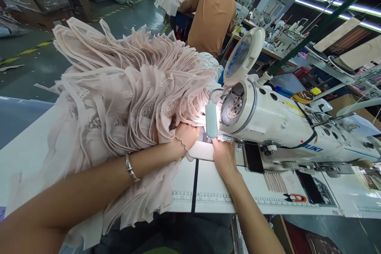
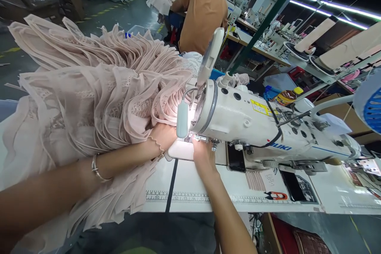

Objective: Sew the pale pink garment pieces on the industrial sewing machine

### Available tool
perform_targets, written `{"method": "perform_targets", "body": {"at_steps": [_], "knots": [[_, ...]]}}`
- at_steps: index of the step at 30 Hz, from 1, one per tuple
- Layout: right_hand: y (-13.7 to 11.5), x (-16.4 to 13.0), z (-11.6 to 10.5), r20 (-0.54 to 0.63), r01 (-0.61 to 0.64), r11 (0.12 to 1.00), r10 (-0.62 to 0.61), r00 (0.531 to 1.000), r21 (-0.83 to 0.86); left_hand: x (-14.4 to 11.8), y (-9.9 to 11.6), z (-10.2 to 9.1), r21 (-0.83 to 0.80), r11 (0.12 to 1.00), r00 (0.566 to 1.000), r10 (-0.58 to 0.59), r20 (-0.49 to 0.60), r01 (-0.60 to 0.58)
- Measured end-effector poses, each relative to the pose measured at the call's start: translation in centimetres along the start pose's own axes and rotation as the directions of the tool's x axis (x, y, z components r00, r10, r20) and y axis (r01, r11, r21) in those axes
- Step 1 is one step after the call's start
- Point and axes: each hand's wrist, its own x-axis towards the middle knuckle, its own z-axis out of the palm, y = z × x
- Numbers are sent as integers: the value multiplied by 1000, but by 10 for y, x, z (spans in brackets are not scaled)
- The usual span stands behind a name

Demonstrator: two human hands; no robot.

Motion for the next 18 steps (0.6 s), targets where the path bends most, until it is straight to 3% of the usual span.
{"method": "perform_targets", "body": {"at_steps": [4, 10, 15, 18], "knots": [[-2, -4, -4, 63, 57, 998, -55, 997, -30, 14, 5, -12, 82, 992, 989, -102, 110, 93], [1, -10, 1, 67, 49, 994, -43, 997, -96, 20, 9, -16, 106, 988, 971, -134, 197, 114], [5, -14, 2, 94, 36, 999, -32, 995, -41, 13, 11, -17, 108, 990, 976, -105, 191, 86], [5, -13, 0, 115, 8, 1000, -5, 993, -26, -3, 11, -20, 139, 990, 994, -35, 106, 20]]}}
